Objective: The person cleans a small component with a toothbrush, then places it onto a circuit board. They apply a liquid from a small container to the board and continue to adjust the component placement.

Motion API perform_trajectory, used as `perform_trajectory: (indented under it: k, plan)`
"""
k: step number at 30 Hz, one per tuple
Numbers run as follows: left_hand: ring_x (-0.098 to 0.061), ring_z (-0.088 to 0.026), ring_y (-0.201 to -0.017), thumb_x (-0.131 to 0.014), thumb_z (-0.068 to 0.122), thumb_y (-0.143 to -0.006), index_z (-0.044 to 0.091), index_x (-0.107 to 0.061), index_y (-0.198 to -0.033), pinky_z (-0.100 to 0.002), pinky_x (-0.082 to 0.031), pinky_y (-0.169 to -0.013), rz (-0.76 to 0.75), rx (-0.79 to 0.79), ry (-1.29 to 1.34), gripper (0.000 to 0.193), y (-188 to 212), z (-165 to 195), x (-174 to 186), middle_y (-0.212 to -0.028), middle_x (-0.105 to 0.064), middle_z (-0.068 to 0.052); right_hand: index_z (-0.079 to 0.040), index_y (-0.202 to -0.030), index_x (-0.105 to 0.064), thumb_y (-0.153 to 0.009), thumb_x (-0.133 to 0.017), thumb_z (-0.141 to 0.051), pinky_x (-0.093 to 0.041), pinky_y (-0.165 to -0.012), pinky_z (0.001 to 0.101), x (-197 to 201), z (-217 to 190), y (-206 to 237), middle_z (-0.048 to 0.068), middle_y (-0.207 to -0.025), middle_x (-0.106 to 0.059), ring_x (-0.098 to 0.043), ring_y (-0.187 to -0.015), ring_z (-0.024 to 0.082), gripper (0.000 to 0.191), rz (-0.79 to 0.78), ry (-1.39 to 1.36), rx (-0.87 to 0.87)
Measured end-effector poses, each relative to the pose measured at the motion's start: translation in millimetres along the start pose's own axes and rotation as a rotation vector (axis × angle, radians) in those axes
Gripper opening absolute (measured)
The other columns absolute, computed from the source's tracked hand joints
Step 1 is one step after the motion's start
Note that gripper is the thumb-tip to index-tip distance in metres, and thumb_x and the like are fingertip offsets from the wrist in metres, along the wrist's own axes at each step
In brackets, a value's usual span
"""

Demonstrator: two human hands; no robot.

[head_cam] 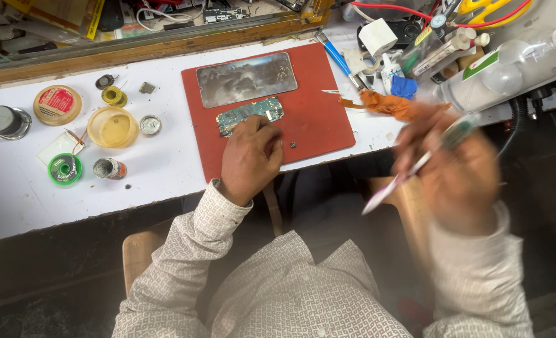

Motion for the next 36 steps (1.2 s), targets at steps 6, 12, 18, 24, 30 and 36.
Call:
perform_trajectory:
  k: [6, 12, 18, 24, 30, 36]
  plan:
    - [-0.063, -0.031, -0.089, -0.071, 0.004, -0.082, 0.005, -0.074, -0.091, -0.043, -0.051, -0.079, -0.047, -0.054, 0.052, 0.009, 5, -2, -2, -0.099, -0.064, -0.010, -0.001, -0.122, -0.058, -0.101, -0.046, -0.031, -0.049, -0.046, 0.0294, -58, 135, 118, 0.006, -0.069, -0.065, -0.057, -0.050, 0.015, 0.038, 0.079, -0.088, -0.771]
    - [-0.064, -0.031, -0.093, -0.070, 0.002, -0.081, 0.002, -0.073, -0.094, -0.043, -0.053, -0.083, -0.046, -0.155, 0.007, 0.014, 15, -3, -7, -0.105, -0.066, -0.010, -0.004, -0.146, -0.046, -0.102, -0.049, -0.017, -0.039, -0.044, 0.0242, -70, 158, 171, -0.002, -0.066, -0.044, -0.039, -0.050, 0.008, 0.045, -0.184, -0.058, -0.600]
    - [-0.059, -0.030, -0.094, -0.071, 0.003, -0.077, 0.003, -0.073, -0.109, -0.041, -0.051, -0.084, -0.064, -0.231, -0.169, 0.032, 35, 9, 0, -0.115, -0.065, -0.012, 0.001, -0.154, -0.041, -0.102, -0.051, -0.007, -0.045, -0.059, 0.0302, -57, 114, 127, 0.007, -0.086, -0.050, -0.049, -0.068, 0.015, 0.054, -0.107, 0.875, 0.034]
    - [-0.058, -0.028, -0.092, -0.070, 0.002, -0.079, 0.002, -0.072, -0.112, -0.041, -0.050, -0.080, -0.107, -0.232, -0.212, 0.034, 36, 10, 6, -0.118, -0.065, -0.012, 0.000, -0.148, -0.048, -0.094, -0.061, -0.001, -0.053, -0.061, 0.0333, -89, 104, 107, 0.013, -0.096, -0.058, -0.062, -0.074, 0.021, 0.056, -0.044, 1.033, 0.069]
    - [-0.059, -0.028, -0.094, -0.070, 0.002, -0.078, 0.004, -0.072, -0.109, -0.041, -0.050, -0.083, -0.102, -0.229, -0.191, 0.031, 42, 1, 10, -0.118, -0.065, -0.012, -0.004, -0.146, -0.052, -0.093, -0.062, -0.002, -0.055, -0.057, 0.0311, -97, 104, 106, 0.011, -0.093, -0.060, -0.065, -0.070, 0.021, 0.054, -0.010, 1.062, 0.026]
    - [-0.058, -0.028, -0.094, -0.072, 0.005, -0.080, 0.003, -0.072, -0.111, -0.040, -0.051, -0.080, -0.111, -0.268, -0.235, 0.030, 45, 7, 12, -0.118, -0.064, -0.013, -0.005, -0.146, -0.052, -0.093, -0.063, -0.003, -0.056, -0.055, 0.0322, -106, 96, 110, 0.011, -0.095, -0.060, -0.066, -0.070, 0.022, 0.054, -0.027, 1.108, 0.102]
Point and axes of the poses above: each hand's wrist, its own y-axis away from the middle knuckle, its own x-axis out of the back of the hand, z = x × y, the point moved 4 cm from there along -y, towards the middle knuckle
